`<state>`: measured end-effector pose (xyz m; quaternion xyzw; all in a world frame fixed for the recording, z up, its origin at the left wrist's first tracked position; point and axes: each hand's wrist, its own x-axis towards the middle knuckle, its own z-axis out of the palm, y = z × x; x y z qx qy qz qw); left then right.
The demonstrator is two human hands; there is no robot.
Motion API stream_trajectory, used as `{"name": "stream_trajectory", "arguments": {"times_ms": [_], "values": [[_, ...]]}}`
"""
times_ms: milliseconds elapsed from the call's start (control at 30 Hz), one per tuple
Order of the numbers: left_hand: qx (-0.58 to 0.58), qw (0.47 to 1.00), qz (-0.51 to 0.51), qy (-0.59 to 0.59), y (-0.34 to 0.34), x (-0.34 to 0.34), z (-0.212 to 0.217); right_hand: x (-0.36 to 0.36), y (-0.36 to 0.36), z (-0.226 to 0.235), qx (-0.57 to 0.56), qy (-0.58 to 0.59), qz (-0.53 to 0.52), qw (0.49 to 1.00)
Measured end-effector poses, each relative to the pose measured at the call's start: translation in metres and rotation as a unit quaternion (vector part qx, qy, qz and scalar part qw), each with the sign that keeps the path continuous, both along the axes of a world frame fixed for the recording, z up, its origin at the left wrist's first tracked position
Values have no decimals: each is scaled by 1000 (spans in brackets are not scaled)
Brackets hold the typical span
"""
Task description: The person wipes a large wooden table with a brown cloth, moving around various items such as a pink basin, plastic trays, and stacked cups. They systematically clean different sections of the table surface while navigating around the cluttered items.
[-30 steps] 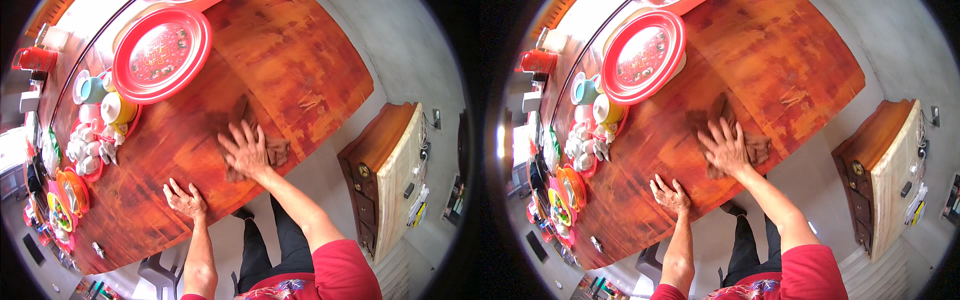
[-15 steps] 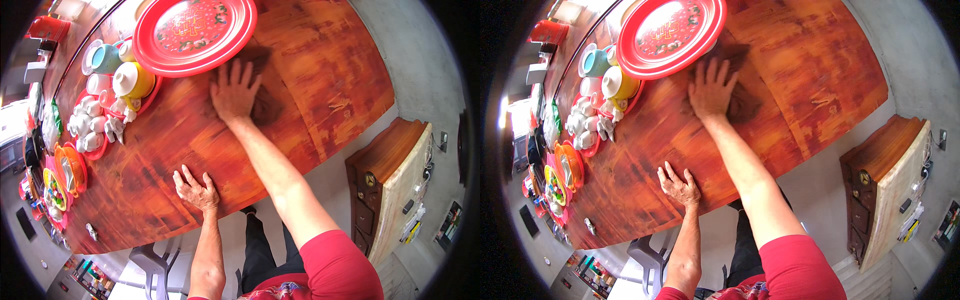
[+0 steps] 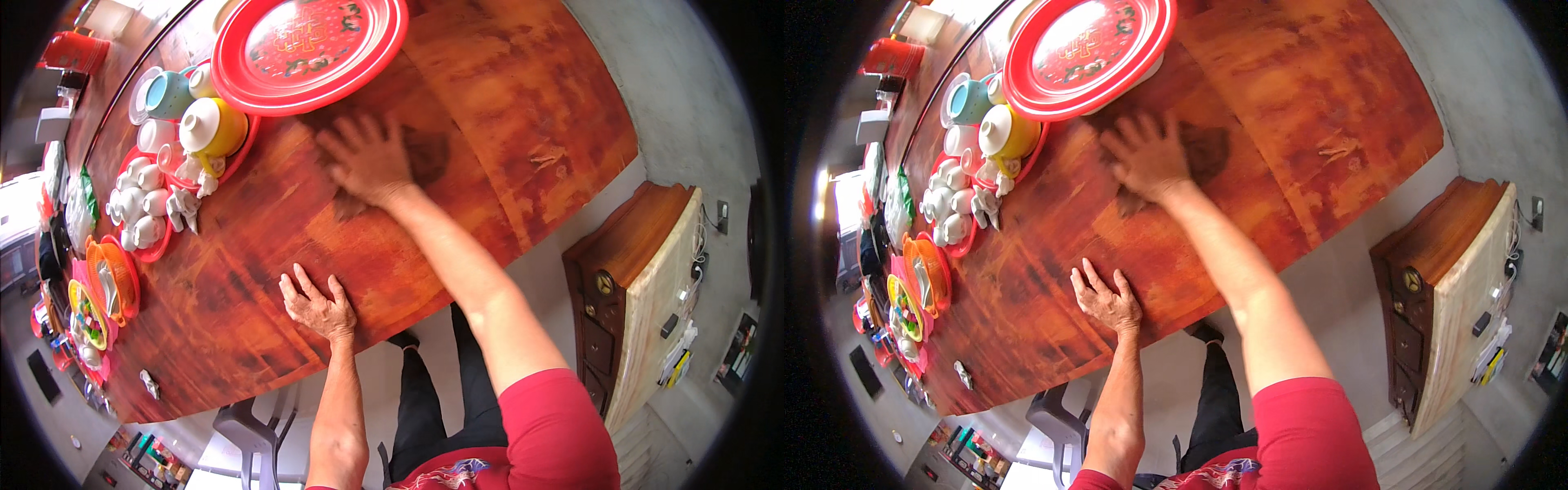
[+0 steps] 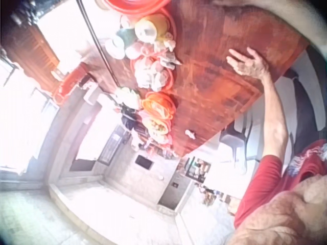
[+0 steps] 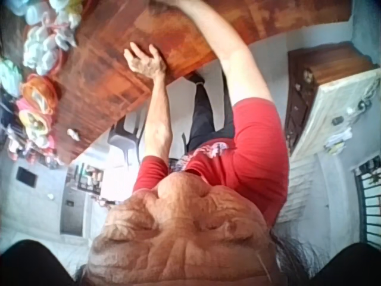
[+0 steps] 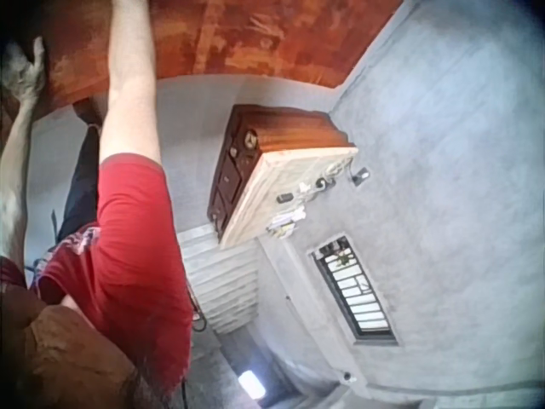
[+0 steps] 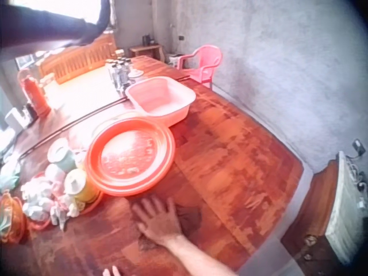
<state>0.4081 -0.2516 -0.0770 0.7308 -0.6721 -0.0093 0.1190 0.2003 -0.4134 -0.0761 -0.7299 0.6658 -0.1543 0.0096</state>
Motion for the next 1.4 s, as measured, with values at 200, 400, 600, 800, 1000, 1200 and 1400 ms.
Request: {"name": "stream_trajectory", "arguments": {"times_ms": [200, 400, 600, 800, 1000, 1200, 1400], "values": [[9, 1000, 2, 0, 2, -8, -1, -92, 7, -12, -81, 95, -237, 963], [6, 1000, 12, -13, 0, 0, -1, -9, 5, -8, 0, 69, -198, 978], [9, 1000, 9, -12, 2, -6, -3, 85, -8, -4, -5, -53, 17, 998], [-12, 1000, 2, -10, 2, -1, -7, 100, 13, -17, -35, -106, 188, 976], [10, 1000, 14, 1, 2, -5, -1, 11, 12, 4, -18, -15, 1, 1000], [14, 999, 23, 24, 2, -6, 1, -3, 7, -4, -41, 101, -157, 982], [-2, 996, 35, 79, 3, -5, 0, 100, 1, -5, -54, -14, 82, 995]]}}
